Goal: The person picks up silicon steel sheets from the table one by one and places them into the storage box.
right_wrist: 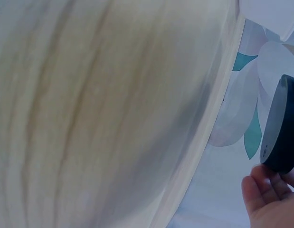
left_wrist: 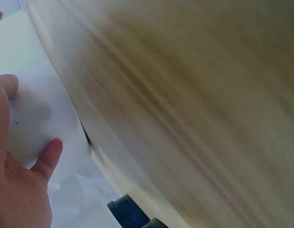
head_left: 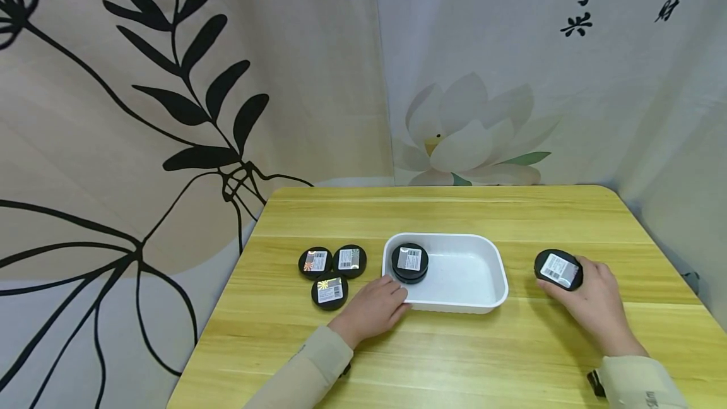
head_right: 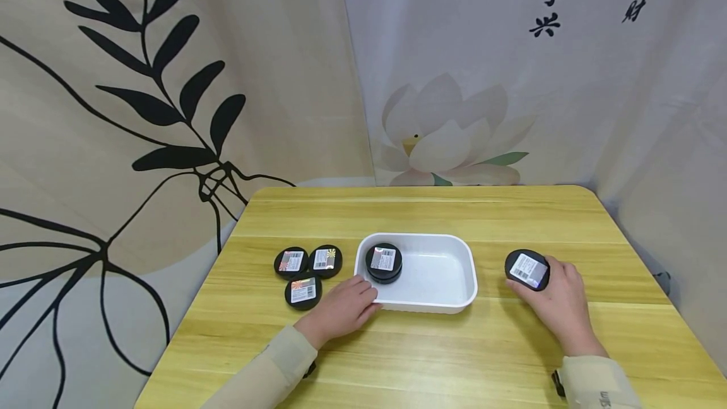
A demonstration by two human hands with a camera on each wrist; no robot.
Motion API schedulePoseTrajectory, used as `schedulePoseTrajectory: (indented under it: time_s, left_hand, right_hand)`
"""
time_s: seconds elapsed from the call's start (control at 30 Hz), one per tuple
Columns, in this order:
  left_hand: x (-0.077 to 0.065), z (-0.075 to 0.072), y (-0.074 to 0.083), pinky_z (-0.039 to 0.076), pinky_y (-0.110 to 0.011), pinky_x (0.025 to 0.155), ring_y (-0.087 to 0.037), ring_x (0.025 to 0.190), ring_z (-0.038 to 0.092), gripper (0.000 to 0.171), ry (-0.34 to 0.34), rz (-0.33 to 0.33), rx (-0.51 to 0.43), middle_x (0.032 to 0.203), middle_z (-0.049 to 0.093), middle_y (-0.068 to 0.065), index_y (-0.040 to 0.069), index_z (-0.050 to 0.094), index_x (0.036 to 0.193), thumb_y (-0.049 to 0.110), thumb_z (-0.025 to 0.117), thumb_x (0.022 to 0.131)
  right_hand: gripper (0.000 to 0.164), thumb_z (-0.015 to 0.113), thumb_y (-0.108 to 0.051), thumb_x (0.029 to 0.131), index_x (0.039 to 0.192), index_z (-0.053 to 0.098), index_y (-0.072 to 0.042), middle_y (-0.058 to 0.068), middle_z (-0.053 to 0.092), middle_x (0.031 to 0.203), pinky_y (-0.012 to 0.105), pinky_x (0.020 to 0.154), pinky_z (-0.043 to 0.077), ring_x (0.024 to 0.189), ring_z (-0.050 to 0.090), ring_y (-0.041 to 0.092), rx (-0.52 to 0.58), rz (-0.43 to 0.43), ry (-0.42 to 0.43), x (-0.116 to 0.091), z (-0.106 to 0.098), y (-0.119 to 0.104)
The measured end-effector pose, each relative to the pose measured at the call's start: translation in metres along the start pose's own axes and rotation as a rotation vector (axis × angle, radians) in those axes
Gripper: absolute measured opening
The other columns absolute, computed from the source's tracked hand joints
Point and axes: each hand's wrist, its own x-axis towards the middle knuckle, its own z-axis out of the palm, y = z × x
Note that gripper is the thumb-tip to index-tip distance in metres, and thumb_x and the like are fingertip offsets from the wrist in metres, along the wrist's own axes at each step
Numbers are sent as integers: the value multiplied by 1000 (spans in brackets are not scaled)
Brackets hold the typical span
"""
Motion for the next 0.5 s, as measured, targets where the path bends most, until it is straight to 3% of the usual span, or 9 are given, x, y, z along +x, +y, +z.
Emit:
schedulePoseTrajectory:
  time_s: [0.5]
  left_hand:
    - [0, 1, 0, 40, -28, 79, -11, 86, 40, 24, 1, -1, -3, 87, 48, 9, 22, 49, 86, 42, 40, 95]
  right_hand:
    - [102, 72, -56, 68, 128, 32, 16, 35, 33, 118, 61, 80, 30, 106, 32, 48, 5, 0, -2, 3, 3, -8]
